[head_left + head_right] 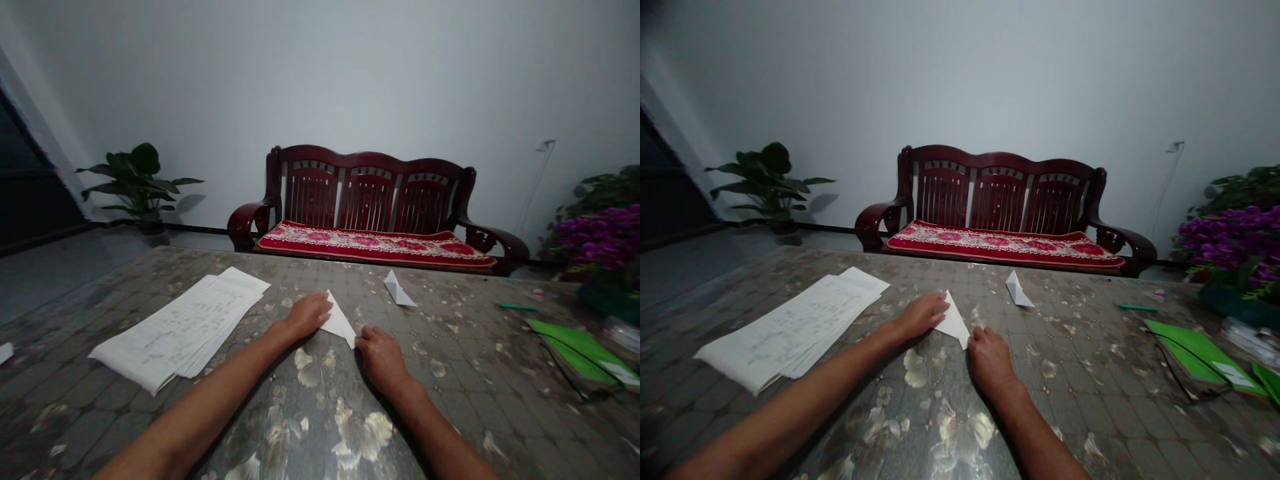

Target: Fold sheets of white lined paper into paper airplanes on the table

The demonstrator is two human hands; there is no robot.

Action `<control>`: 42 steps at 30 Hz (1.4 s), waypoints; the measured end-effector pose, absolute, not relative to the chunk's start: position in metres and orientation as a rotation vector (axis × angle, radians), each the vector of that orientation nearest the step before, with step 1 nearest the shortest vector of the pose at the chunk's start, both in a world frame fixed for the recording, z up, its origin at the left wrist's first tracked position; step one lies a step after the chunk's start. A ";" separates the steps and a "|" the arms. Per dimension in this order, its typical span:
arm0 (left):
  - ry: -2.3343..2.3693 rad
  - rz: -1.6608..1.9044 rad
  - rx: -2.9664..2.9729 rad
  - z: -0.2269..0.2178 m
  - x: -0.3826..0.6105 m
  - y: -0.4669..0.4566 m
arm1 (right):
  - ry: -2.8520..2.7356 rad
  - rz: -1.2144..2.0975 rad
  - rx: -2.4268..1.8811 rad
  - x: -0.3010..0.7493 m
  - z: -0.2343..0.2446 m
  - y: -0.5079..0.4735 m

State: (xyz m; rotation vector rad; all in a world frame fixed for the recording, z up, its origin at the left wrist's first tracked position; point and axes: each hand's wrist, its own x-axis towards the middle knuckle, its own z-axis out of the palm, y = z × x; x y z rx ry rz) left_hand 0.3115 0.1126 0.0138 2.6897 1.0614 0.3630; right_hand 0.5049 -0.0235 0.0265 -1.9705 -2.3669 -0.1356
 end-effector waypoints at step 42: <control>0.692 0.894 2.445 0.006 0.318 0.059 | -2.211 -0.447 -1.381 0.509 0.014 -0.005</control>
